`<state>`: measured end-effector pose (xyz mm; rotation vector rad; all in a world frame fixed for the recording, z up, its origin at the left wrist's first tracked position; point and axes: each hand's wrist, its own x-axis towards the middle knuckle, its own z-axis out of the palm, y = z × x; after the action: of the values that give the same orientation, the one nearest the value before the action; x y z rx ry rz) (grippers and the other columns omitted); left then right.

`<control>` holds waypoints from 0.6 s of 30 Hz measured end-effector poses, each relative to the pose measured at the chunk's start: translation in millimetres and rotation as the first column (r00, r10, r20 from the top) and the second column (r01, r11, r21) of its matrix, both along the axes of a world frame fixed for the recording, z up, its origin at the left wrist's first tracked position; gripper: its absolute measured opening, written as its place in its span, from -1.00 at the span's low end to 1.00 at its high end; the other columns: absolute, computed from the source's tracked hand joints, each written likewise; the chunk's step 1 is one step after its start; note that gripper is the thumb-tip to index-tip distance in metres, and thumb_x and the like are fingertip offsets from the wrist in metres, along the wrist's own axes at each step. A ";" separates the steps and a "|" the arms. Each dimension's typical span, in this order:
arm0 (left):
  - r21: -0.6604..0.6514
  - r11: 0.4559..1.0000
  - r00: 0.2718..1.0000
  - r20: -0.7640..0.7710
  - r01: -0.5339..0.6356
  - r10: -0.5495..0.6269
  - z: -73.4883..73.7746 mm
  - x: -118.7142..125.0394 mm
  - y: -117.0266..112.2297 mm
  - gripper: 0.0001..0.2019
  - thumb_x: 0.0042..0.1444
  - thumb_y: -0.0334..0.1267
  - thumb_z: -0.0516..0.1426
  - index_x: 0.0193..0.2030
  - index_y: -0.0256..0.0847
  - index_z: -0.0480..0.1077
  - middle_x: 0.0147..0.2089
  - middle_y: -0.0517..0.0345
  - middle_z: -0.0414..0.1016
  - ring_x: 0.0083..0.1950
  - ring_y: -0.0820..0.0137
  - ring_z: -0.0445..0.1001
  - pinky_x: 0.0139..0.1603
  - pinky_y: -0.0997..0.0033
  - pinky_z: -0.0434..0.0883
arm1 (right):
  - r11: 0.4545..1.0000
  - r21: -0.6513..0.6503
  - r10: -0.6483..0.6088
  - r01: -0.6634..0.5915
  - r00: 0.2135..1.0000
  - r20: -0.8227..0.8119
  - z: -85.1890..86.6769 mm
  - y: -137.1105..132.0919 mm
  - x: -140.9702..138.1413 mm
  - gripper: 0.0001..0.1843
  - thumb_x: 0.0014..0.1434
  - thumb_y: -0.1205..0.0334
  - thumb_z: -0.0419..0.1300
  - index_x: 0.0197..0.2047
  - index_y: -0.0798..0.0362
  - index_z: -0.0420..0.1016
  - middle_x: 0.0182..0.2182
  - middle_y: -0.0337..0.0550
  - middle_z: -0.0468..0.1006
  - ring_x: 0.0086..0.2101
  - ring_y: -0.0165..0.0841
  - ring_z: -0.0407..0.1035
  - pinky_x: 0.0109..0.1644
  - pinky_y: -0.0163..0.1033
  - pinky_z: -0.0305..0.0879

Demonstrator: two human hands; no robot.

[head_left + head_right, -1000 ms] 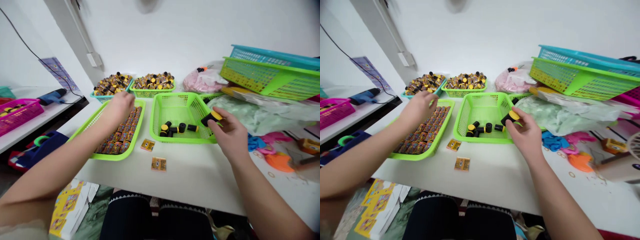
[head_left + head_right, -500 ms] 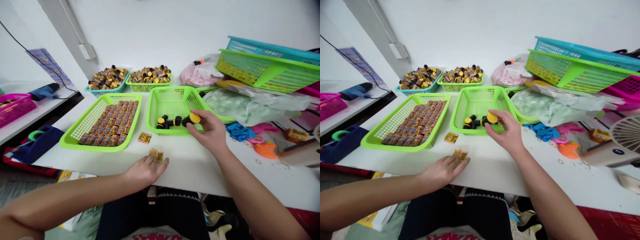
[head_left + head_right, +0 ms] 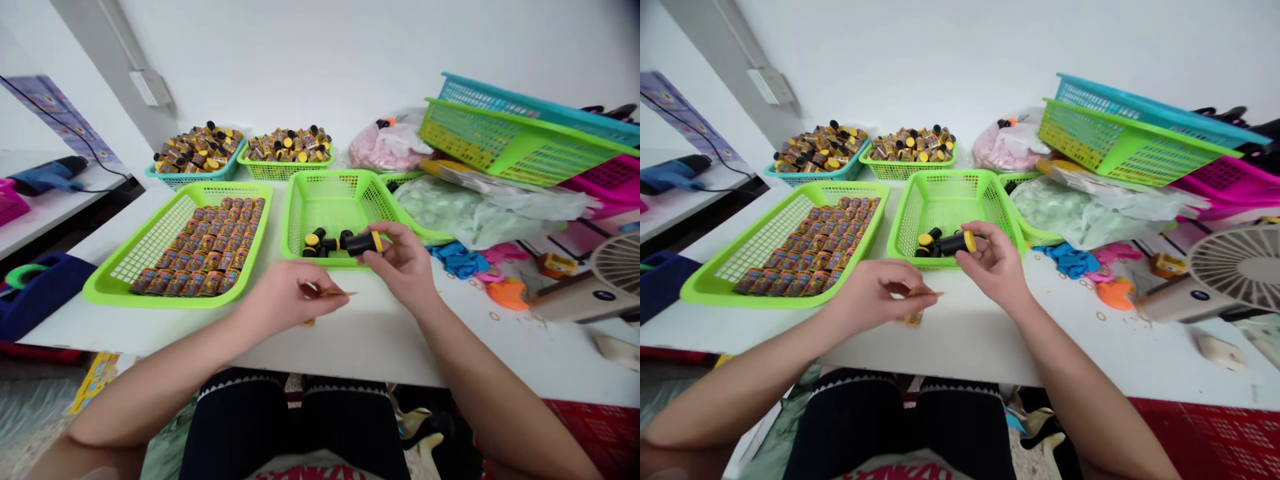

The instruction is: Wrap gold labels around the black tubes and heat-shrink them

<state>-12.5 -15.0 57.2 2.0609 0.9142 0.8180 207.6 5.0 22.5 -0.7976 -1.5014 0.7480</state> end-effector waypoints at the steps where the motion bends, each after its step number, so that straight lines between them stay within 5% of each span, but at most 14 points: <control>1: -0.049 0.998 0.999 0.023 -0.026 0.027 -3.2 5.7 6.3 -0.73 0.06 -0.12 0.31 -0.50 -0.27 0.48 -0.52 0.23 0.46 -0.51 0.55 0.37 -0.52 0.61 0.27 | 1.000 -0.026 0.006 -0.007 1.000 -0.012 0.9 0.2 0.2 -0.68 0.15 0.20 0.32 -0.03 -0.10 0.40 -0.13 -0.17 0.52 -0.32 -0.39 0.49 -0.30 -0.24 0.50; 4: -0.104 0.992 0.995 0.057 -0.077 0.084 -21.4 12.9 19.1 -0.61 0.06 -0.01 0.30 -0.56 -0.27 0.37 -0.63 0.31 0.37 -0.59 0.59 0.28 -0.59 0.61 0.15 | 0.995 -0.102 0.013 -0.020 0.998 -0.065 2.1 0.9 1.3 -0.69 0.12 0.18 0.36 -0.08 -0.09 0.41 -0.23 -0.23 0.53 -0.42 -0.43 0.48 -0.32 -0.24 0.50; 8: -0.069 0.993 0.990 0.104 -0.091 0.098 -42.3 4.9 21.8 -0.63 0.20 -0.07 0.19 -0.51 -0.23 0.27 -0.59 0.29 0.46 -0.57 0.57 0.41 -0.57 0.64 0.19 | 0.967 -0.214 0.100 -0.137 0.979 -0.176 1.4 -1.2 3.0 -0.74 0.13 0.16 0.36 -0.12 -0.06 0.46 -0.38 -0.32 0.49 -0.53 -0.47 0.44 -0.43 -0.30 0.43; 18: 0.376 0.926 0.999 -0.045 0.027 -0.010 -48.3 -4.3 28.5 -0.45 0.43 0.00 -0.22 -0.50 -0.20 0.28 -0.63 0.29 0.30 -0.60 0.54 0.29 -0.56 0.53 0.11 | 0.878 -0.334 0.242 -0.341 0.921 -0.305 4.2 -9.0 -5.8 -0.75 0.13 0.14 0.38 -0.12 -0.07 0.53 -0.36 -0.26 0.57 -0.45 -0.45 0.50 -0.44 -0.35 0.48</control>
<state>-16.8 13.5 8.9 2.4211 0.8051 1.0061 201.8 -4.0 26.7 -0.7292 -1.2695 1.3548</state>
